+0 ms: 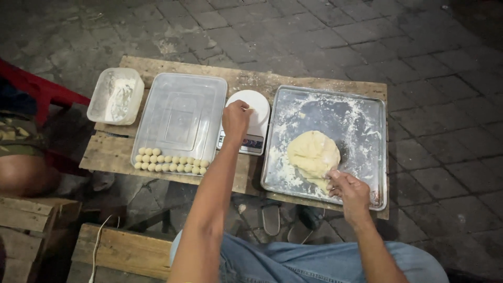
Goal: The person tears small pieces of dough from a large mass on a metal tray, rolls them into balls, and places them in a plastic container. The person also uses a digital scale to weigh the dough pieces.
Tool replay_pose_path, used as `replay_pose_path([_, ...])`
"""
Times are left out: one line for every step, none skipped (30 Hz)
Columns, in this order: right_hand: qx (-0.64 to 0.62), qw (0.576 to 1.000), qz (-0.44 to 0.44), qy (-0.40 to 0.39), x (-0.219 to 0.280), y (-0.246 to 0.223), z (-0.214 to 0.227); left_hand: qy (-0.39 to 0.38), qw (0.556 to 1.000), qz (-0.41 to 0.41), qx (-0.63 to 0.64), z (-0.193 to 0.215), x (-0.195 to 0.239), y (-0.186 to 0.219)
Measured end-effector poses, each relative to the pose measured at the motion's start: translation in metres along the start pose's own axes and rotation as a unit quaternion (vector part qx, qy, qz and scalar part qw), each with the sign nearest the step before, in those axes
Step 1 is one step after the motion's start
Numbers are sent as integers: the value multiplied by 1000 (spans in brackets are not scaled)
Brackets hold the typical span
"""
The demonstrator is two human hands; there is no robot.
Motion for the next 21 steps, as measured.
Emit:
replay_pose_path([8, 1000, -1, 0, 1, -1, -1, -5, 1000, 15, -23, -2, -2, -3])
replay_pose_path([17, 1000, -1, 0, 2, -3, -2, -9, 998, 30, -45, -4, -5, -7])
replay_pose_path([15, 1000, -1, 1, 2, -3, -2, -9, 999, 28, -45, -12, -9, -16])
replay_pose_path([24, 1000, 0, -2, 3, -5, -2, -26, 997, 34, -59, -20, -13, -26])
replay_pose_path([31, 1000, 1, -5, 4, -6, -2, -44, 996, 40, -73, -29, -17, -35])
replay_pose_path([30, 1000, 2, -3, 5, -4, -1, -44, 996, 37, -73, -23, -10, -27])
replay_pose_path([45, 999, -1, -4, 4, -4, -1, -36, 996, -3, -83, -17, -6, -18])
replay_pose_path([61, 998, -4, -5, 3, -3, -2, -28, 994, -44, -93, -10, -2, -9])
replay_pose_path([60, 998, -3, -4, 8, -9, -5, -28, 994, -45, -93, -11, 0, -9])
replay_pose_path([74, 997, 3, -6, 13, -15, -8, -26, 997, -38, -64, -11, 2, -8])
replay_pose_path([88, 996, 12, -8, 16, -24, -12, -23, 999, -32, -35, -12, 1, -6])
replay_pose_path([87, 996, 14, -8, 17, -33, -16, -21, 999, -34, -33, -9, 6, -1])
replay_pose_path([106, 994, 30, -22, 18, -42, -21, -30, 1000, -1, 8, -7, 10, 3])
replay_pose_path([125, 990, 45, -36, 18, -51, -25, -40, 997, 31, 49, -5, 14, 7])
replay_pose_path([125, 991, 45, -36, 20, -63, -31, -40, 998, 31, 49, -7, 26, 10])
replay_pose_path([126, 990, 55, -41, 22, -75, -38, -74, 992, 50, 88, -10, 38, 12])
replay_pose_path([128, 988, 68, -47, 21, -89, -46, -108, 983, 69, 129, -14, 47, 17])
replay_pose_path([127, 988, 71, -47, 16, -91, -53, -106, 984, 67, 131, -4, 68, 35])
replay_pose_path([113, 987, 90, -70, 12, -92, -58, -147, 968, 72, 190, 6, 92, 52])
replay_pose_path([99, 985, 108, -93, 8, -93, -64, -188, 947, 77, 249, 16, 115, 69])
replay_pose_path([98, 985, 109, -95, 3, -84, -64, -185, 948, 76, 248, 24, 128, 78])
Point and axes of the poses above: each hand's wrist, its own x-axis away from the middle knuckle, its own z-axis out of the back of the hand, y = z × x, the point moved 1 cm from there along -x, towards the middle knuckle, and after that the axes turned 14 degrees about y, right-handed, at the moved point
